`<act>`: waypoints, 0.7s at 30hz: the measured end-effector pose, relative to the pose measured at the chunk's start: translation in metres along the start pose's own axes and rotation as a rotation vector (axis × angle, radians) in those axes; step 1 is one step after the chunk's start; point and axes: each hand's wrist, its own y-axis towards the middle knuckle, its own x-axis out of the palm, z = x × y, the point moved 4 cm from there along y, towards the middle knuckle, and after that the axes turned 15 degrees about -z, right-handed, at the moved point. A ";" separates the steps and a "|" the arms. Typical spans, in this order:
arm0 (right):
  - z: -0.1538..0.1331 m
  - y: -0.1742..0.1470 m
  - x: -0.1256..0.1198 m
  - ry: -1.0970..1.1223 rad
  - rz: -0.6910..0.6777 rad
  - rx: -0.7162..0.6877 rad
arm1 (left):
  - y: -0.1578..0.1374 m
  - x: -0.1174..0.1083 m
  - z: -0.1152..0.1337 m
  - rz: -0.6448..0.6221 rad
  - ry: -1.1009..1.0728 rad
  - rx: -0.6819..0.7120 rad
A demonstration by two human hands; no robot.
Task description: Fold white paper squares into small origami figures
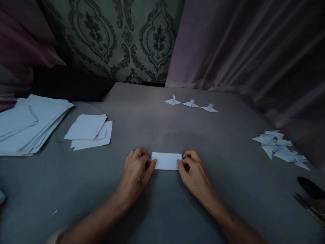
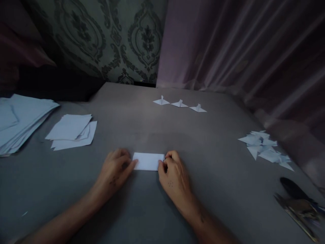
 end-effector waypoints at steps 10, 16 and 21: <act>0.000 0.001 0.000 -0.029 -0.012 0.005 | 0.001 0.001 0.000 -0.014 0.018 -0.019; 0.001 0.002 0.001 -0.036 -0.013 -0.004 | 0.002 0.000 0.001 -0.025 0.011 -0.027; 0.001 0.003 0.002 -0.048 -0.026 0.005 | 0.003 0.000 0.001 -0.023 0.014 -0.022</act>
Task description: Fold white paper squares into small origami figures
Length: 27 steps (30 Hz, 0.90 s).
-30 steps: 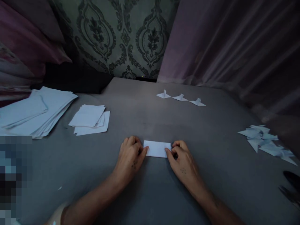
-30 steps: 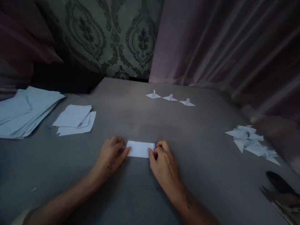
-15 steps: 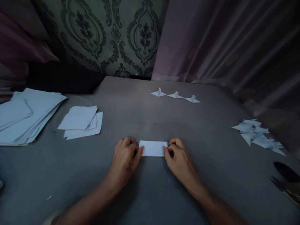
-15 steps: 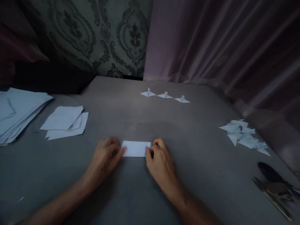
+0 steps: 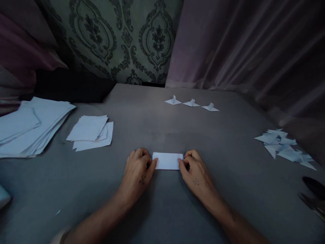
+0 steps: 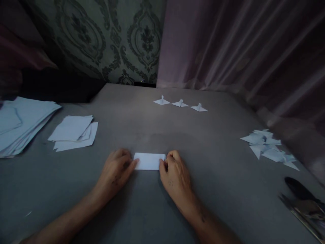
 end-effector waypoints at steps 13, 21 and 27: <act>0.001 0.000 0.001 -0.063 0.037 -0.051 | 0.003 0.004 -0.005 0.008 0.080 0.009; 0.001 -0.008 -0.003 -0.035 0.105 -0.103 | 0.000 0.003 0.001 0.002 0.177 0.003; -0.014 -0.011 0.001 -0.096 0.032 -0.317 | 0.001 0.007 0.006 0.029 0.283 0.040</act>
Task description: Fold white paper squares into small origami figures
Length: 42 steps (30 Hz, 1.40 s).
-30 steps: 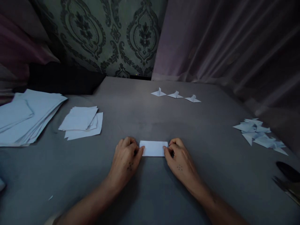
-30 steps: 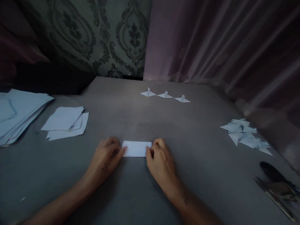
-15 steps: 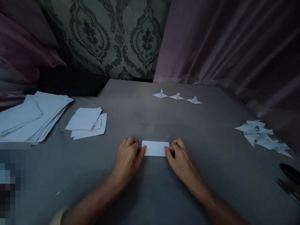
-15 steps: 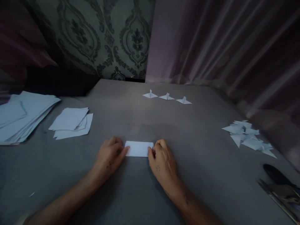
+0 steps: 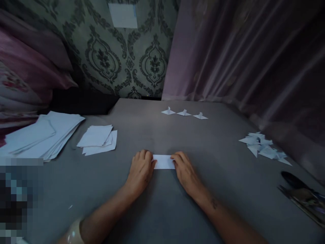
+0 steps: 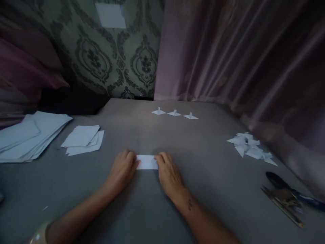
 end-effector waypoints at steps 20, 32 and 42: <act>-0.070 -0.030 0.010 -0.487 -0.120 0.013 | -0.036 -0.010 0.015 -0.137 0.201 0.373; -0.082 -0.026 0.022 -0.451 -0.161 0.141 | -0.045 -0.016 0.017 -0.143 0.270 0.225; -0.050 -0.038 0.009 -0.476 -0.088 0.114 | -0.045 -0.016 0.016 -0.112 0.256 0.174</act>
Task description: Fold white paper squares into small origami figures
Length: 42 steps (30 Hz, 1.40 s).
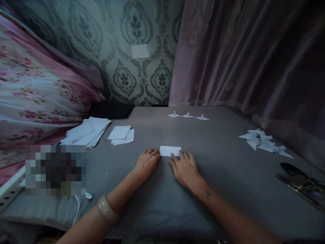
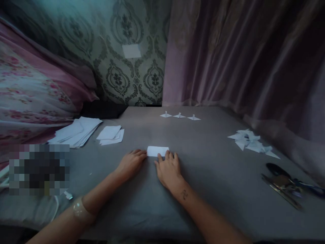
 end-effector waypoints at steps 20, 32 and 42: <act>0.076 -0.009 0.003 0.350 0.027 -0.070 | 0.052 -0.001 0.010 0.071 -0.196 0.071; 0.076 0.021 0.000 0.503 0.046 -0.018 | 0.066 0.009 -0.015 -0.140 -0.584 -0.067; 0.052 0.031 0.009 0.731 0.217 -0.167 | 0.055 0.014 -0.020 0.002 -1.229 -0.127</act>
